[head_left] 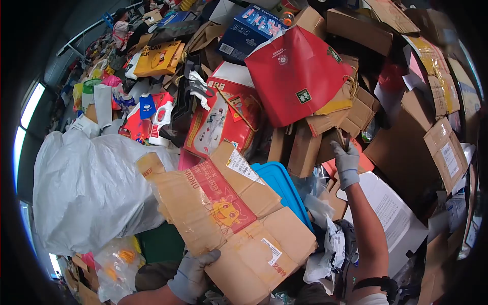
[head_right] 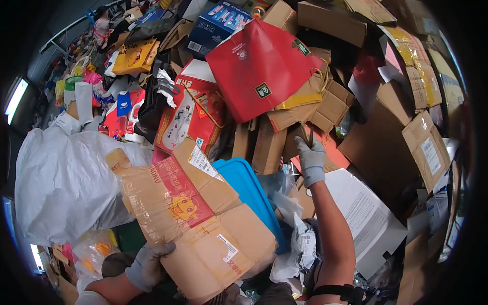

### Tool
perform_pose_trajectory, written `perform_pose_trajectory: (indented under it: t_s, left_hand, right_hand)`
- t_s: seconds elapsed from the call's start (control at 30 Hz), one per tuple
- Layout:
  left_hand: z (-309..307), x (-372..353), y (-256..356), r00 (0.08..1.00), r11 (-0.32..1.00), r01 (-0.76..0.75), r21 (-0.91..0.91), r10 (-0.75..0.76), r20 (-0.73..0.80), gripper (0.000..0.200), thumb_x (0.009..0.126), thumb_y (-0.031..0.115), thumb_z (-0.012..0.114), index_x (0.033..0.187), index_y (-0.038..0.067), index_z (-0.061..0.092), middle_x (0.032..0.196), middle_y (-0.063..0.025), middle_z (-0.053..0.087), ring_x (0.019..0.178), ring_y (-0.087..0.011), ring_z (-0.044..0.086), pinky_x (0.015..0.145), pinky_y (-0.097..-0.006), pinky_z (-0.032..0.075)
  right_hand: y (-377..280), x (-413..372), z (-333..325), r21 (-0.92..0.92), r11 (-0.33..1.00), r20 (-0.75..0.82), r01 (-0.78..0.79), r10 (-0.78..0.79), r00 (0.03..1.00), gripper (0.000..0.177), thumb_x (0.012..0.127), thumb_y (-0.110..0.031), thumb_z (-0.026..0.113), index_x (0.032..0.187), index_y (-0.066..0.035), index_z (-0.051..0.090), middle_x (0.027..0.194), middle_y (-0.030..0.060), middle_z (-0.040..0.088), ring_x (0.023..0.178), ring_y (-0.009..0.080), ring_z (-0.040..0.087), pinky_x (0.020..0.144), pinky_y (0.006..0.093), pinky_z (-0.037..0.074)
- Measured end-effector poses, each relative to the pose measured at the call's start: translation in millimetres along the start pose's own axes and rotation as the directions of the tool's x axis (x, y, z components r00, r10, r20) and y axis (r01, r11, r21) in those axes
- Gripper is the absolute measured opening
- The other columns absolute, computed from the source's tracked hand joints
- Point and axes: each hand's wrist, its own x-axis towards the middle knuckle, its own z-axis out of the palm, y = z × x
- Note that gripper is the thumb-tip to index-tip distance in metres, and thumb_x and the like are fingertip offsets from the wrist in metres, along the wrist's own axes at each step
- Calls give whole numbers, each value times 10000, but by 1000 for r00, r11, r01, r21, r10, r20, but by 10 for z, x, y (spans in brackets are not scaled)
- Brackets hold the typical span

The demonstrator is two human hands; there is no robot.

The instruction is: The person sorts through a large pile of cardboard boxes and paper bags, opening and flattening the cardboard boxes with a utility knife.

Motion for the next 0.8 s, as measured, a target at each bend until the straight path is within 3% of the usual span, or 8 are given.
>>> perform_pose_trajectory:
  t_s: [0.17,0.33,0.4,0.53,0.63,0.73,0.77,0.8]
  left_hand:
    - [191,-345,240,996,991,7,-136,5,89,469,836,-12,546,1288,33,429,1193,-134,563,1011,-266,605,863,-399,508]
    - [-128,-456,31,972,990,-89,-105,110,206,353,805,7,601,1153,-4,547,1042,-126,627,898,-244,634,798,-375,525]
    - [-256,-403,-77,976,991,-96,-89,111,186,317,774,21,642,1083,-16,582,970,-121,641,817,-230,638,755,-355,526]
    - [-788,-71,-420,913,944,-325,-49,327,243,312,760,64,681,1040,-32,582,883,-110,642,743,-181,614,670,-319,507]
    - [-1336,-103,-618,827,845,-531,68,498,260,343,825,69,629,1154,3,561,969,-78,651,806,-151,602,731,-286,492]
    - [-1865,-1222,-342,732,734,-667,131,612,300,355,848,95,610,1198,56,564,991,-60,664,846,-140,609,754,-279,485]
    - [-2153,-911,-466,775,595,-625,505,551,309,355,810,189,665,1128,46,603,906,-93,673,796,-170,627,710,-301,489]
    - [-2269,-1322,-311,803,636,-593,494,510,308,379,773,258,696,1068,31,626,835,-116,667,753,-202,633,667,-327,483]
  right_hand:
    - [-1927,-115,-307,-355,875,149,328,-293,944,116,814,-80,639,910,-16,651,728,-9,617,664,39,488,596,228,431]
    - [-2781,-1340,-323,-809,167,353,563,-628,694,196,788,-225,651,855,-40,639,752,172,633,724,353,619,644,387,491]
    - [-3040,-1540,-574,-870,205,246,448,-607,756,188,802,-211,634,862,-33,635,763,170,634,714,331,628,638,368,492]
    - [-3455,-2495,-727,-566,730,-70,383,-506,860,174,859,-93,611,992,16,637,790,28,641,695,92,559,630,254,468]
    - [-3004,-3017,-715,-717,544,-27,436,-646,763,317,880,-122,605,1154,35,578,1010,79,653,867,125,581,796,256,470]
    - [-2236,-2997,-950,-533,773,-253,345,-535,806,372,889,-136,591,1210,47,539,1112,122,633,942,155,598,854,264,469]
    - [-2270,-3158,-942,-441,863,-303,247,-402,864,405,865,-188,623,1195,30,538,1090,133,628,899,181,599,784,294,495]
    - [-2325,-3329,-918,-338,931,-346,135,-256,902,441,840,-241,655,1181,13,538,1068,144,624,855,207,601,714,325,520]
